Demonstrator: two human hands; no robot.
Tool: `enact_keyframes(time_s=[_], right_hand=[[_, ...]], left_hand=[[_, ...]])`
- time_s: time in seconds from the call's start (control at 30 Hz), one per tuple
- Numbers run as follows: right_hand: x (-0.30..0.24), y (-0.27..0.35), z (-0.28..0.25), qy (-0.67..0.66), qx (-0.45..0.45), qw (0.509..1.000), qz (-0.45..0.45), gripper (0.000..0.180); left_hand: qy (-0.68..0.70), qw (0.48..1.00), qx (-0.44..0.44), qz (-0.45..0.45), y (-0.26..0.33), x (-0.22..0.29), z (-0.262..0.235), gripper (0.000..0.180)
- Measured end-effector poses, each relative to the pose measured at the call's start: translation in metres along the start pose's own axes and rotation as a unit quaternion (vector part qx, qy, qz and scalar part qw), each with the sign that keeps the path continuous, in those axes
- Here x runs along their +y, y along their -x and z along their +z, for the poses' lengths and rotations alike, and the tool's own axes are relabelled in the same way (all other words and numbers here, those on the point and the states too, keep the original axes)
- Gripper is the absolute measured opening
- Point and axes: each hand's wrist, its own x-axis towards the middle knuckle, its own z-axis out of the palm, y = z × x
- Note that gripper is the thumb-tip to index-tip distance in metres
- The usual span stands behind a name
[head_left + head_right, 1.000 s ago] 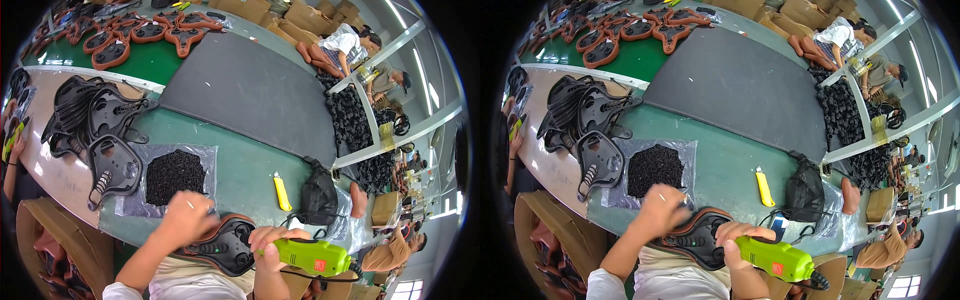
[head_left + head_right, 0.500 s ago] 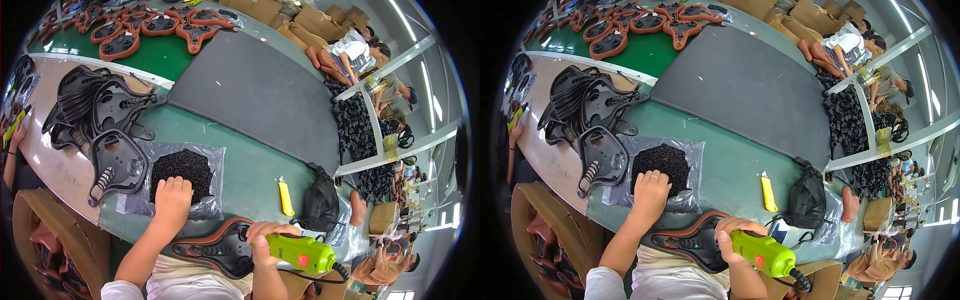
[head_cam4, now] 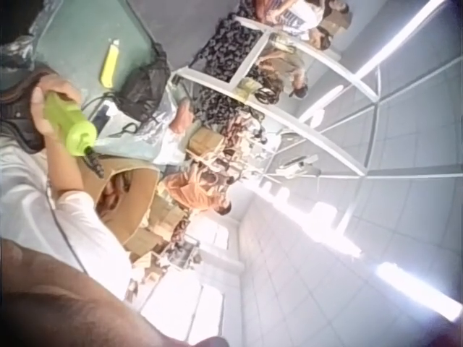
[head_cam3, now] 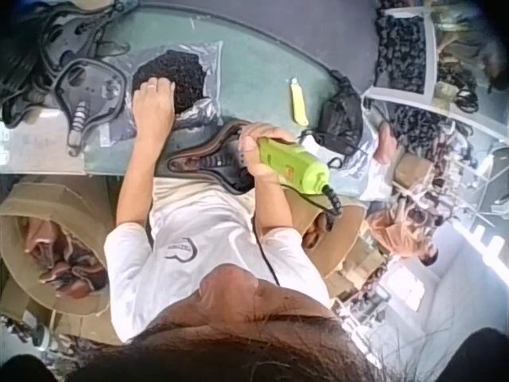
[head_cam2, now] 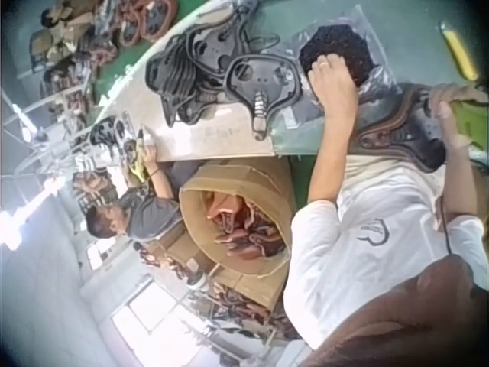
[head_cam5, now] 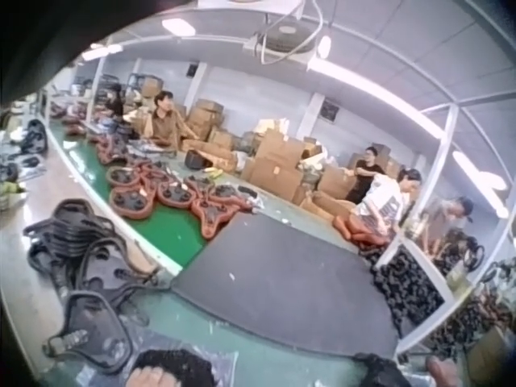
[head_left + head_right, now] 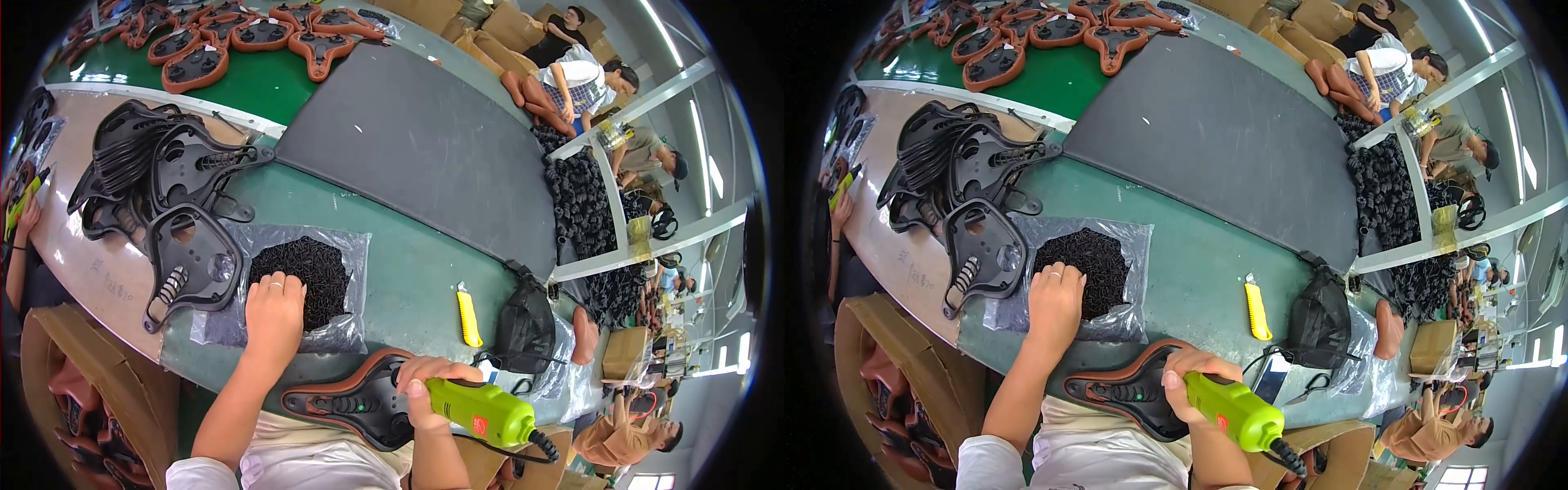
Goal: The worker is assembling bicycle saddles by attaching the base to the seat and securing it with screws using an electric screwdriver.
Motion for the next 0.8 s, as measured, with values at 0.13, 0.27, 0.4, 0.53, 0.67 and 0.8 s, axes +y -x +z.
enact_keyframes(time_s=[0.13,0.27,0.4,0.53,0.67,0.8], right_hand=[[-0.015,0.001,-0.002,-0.035,0.044,0.998,-0.021,0.051],[-0.039,0.004,-0.007,-0.098,0.064,0.993,-0.027,0.050],[-0.038,0.024,-0.016,-0.067,0.053,0.996,0.038,0.051],[-0.067,0.042,-0.010,-0.134,0.058,0.988,0.046,0.053],[-0.078,0.050,-0.014,-0.130,0.061,0.987,0.074,0.055],[-0.097,0.061,-0.014,-0.208,0.090,0.972,0.053,0.049]], left_hand=[[0.081,0.996,0.020,-0.033,0.002,0.007,-0.009,0.009],[0.236,0.963,-0.126,0.043,0.024,0.044,-0.044,0.012],[0.294,0.892,-0.175,0.295,0.068,0.070,-0.046,0.020],[0.242,0.900,-0.142,0.334,0.078,0.084,-0.052,0.019],[0.232,0.887,-0.119,0.381,0.081,0.087,-0.058,0.018],[0.358,0.853,-0.141,0.352,0.091,0.085,-0.058,0.021]])
